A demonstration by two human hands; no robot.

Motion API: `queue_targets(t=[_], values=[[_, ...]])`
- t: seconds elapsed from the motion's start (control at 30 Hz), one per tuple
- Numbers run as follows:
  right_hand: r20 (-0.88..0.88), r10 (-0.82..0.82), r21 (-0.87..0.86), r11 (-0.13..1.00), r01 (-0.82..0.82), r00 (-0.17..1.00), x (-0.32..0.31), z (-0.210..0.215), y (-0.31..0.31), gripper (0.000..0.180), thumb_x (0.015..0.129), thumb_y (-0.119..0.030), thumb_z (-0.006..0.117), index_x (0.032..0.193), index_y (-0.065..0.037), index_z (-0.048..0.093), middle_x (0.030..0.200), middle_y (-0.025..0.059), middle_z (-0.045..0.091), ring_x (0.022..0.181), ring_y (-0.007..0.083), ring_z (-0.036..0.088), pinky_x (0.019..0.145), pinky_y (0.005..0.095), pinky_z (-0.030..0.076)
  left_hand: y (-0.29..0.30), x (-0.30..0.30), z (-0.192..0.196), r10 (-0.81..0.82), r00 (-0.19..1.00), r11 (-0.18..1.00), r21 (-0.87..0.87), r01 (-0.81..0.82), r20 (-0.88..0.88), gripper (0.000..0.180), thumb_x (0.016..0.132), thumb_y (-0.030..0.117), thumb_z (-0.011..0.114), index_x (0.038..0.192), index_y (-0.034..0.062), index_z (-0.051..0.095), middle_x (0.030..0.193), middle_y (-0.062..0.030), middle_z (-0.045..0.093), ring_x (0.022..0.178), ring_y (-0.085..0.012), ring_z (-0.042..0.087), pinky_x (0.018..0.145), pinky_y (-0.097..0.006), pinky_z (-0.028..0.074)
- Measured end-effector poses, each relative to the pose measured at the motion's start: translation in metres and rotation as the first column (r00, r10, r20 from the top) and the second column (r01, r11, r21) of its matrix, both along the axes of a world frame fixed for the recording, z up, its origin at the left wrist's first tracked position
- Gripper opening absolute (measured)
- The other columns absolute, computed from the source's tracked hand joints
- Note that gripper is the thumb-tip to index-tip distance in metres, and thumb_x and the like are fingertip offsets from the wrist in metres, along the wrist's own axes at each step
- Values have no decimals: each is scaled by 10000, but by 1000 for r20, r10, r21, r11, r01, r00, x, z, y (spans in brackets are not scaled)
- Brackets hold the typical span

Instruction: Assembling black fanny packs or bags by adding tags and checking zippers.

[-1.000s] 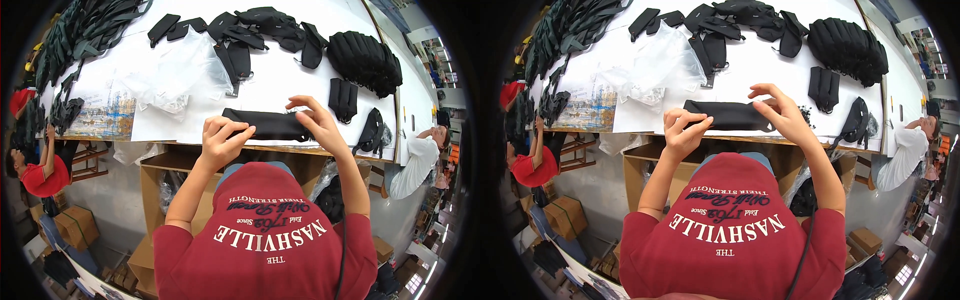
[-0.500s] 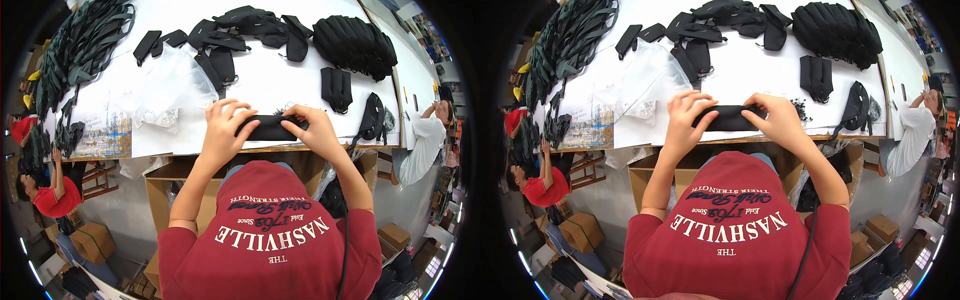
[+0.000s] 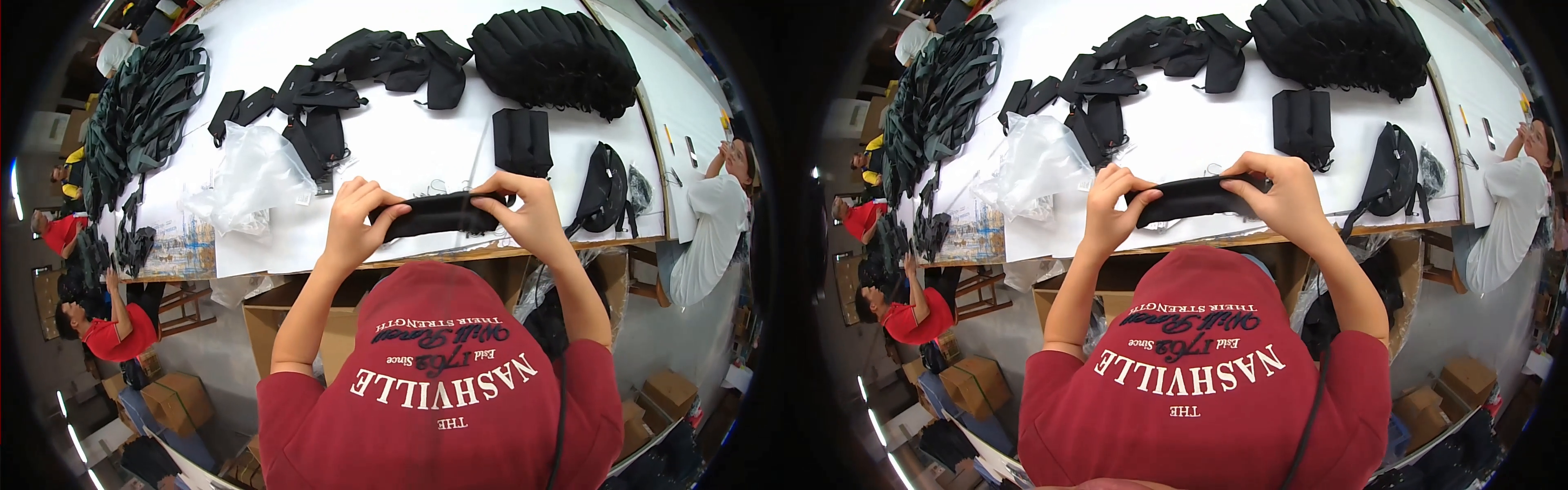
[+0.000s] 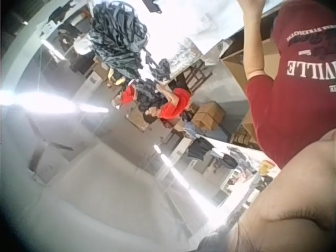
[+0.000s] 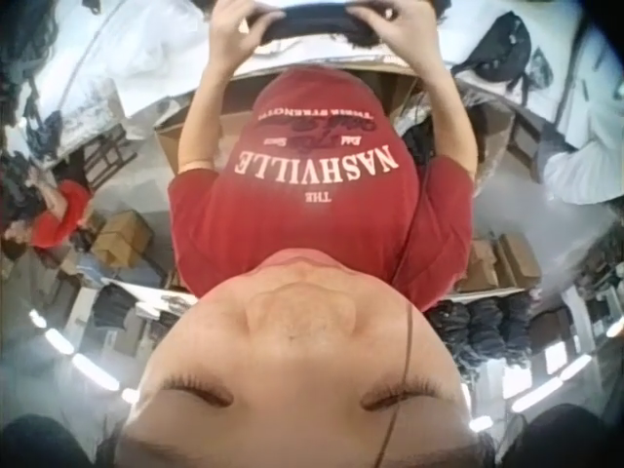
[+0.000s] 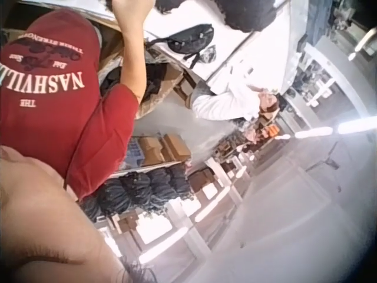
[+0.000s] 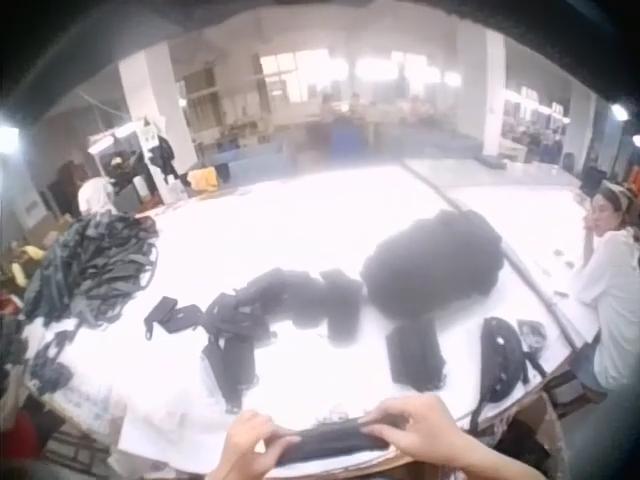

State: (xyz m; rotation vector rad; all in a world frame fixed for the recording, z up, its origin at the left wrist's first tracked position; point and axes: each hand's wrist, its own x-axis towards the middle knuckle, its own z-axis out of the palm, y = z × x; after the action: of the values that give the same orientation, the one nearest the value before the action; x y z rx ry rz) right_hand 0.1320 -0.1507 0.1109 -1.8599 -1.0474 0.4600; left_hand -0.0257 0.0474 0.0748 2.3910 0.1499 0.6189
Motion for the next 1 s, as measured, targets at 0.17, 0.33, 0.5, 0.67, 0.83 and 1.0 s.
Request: queue_targets(t=[0.17,0.33,0.5,0.67,0.83,1.0], values=[[-199,7,-2,1000,-8,980,42,-20,-24,117,784,-102,677,851,-7,665,741,75,665,668,125,606,653,237,463,-12,23,-16,77,993,958,-270,-99,-94,95,772,119,692,785,37,648,718,-37,602,743,-156,517,710,-284,399],[-629,163,55,985,-166,760,66,-52,-38,158,864,-160,629,840,-7,602,734,-48,545,686,25,469,637,193,378,-29,27,-20,-186,933,468,-862,-192,-308,166,887,189,569,911,26,593,847,20,578,850,-54,506,791,-216,377],[-742,186,52,974,-222,644,77,-83,-47,151,879,-177,600,832,-34,588,730,-59,510,693,27,451,626,175,350,-65,1,-14,-165,975,516,-856,-44,-149,332,856,169,601,1153,25,566,1209,-78,504,1082,-147,517,933,-262,389],[-790,160,-3,964,-264,592,69,-76,-52,168,894,-200,569,972,-56,607,895,-14,600,783,22,503,618,148,362,-85,-5,-30,36,971,675,-710,-199,-238,256,819,66,643,1072,30,630,1185,-81,536,1006,-130,539,780,-224,446],[-527,332,133,941,-310,783,68,-76,-65,245,799,-154,662,1028,-69,646,1074,25,620,939,80,554,700,167,410,-91,-1,-45,95,983,495,-849,-186,-159,173,858,83,614,1015,20,650,1145,-64,568,939,-97,547,713,-190,441],[-538,189,59,980,-187,821,70,-76,-67,102,784,-81,670,860,-18,697,951,61,657,834,105,601,669,220,478,-87,6,-52,75,986,476,-863,-168,-150,145,876,93,596,981,10,653,1141,-97,576,938,-117,558,730,-214,468]])
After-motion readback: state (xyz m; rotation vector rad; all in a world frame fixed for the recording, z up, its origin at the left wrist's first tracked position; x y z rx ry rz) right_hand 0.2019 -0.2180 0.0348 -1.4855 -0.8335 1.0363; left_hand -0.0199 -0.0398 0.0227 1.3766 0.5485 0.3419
